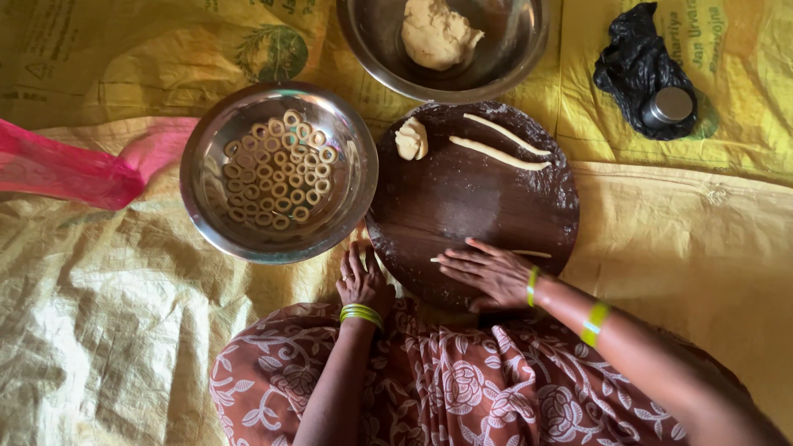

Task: The person kneads a small piece of dough, rolls it into a thin rope on a wooden board, and joins the ends to form a ring. The finished rings are placed into a metal bowl. The process is repeated with additional dough pieces.

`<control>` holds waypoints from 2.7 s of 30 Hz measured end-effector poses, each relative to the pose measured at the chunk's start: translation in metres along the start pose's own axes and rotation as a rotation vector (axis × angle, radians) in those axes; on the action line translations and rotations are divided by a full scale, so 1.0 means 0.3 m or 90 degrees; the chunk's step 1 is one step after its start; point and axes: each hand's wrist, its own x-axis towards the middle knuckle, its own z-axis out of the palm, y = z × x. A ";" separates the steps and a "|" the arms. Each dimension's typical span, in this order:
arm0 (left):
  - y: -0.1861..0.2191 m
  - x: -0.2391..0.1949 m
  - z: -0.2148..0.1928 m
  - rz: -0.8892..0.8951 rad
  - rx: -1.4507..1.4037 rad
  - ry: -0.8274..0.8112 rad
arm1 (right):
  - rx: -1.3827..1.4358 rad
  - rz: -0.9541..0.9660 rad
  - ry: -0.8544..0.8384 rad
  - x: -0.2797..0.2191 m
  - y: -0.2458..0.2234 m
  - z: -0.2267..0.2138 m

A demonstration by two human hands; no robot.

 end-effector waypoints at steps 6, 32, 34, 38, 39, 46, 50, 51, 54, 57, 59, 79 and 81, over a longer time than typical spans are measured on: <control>-0.008 -0.015 -0.015 0.001 -0.009 0.019 | -0.076 0.175 -0.076 0.210 0.222 -0.038; -0.023 -0.001 0.034 0.022 -0.038 0.102 | 0.034 0.384 0.124 -0.076 0.375 -0.214; -0.014 0.009 0.033 0.019 -0.035 0.102 | 0.010 0.420 0.081 -0.155 0.364 -0.227; -0.012 0.005 0.038 0.008 -0.040 0.087 | -0.004 0.396 0.024 -0.137 0.345 -0.197; -0.015 0.006 0.035 0.012 -0.048 0.100 | -0.004 0.388 0.020 -0.096 0.350 -0.186; -0.018 -0.006 0.025 -0.032 -0.032 0.102 | -0.042 0.311 -0.006 0.140 0.361 -0.106; -0.022 0.003 0.030 -0.004 -0.028 0.103 | 0.039 0.206 -0.045 0.083 0.274 -0.010; -0.026 0.002 0.034 0.007 -0.016 0.113 | 0.060 0.165 -0.031 0.047 0.235 0.013; -0.020 0.007 0.043 0.027 -0.010 0.114 | 0.096 0.039 0.034 -0.082 0.088 0.056; -0.008 0.011 0.035 0.011 0.022 0.084 | 0.088 -0.024 0.019 -0.137 0.036 0.068; -0.010 0.016 0.026 0.018 0.023 0.084 | 0.062 -0.014 -0.019 -0.118 0.067 0.071; -0.026 0.036 0.060 0.066 0.055 0.242 | 0.122 0.137 0.118 -0.121 0.014 -0.193; -0.023 0.058 0.088 0.141 0.053 0.224 | 0.205 0.279 0.358 -0.155 0.073 -0.297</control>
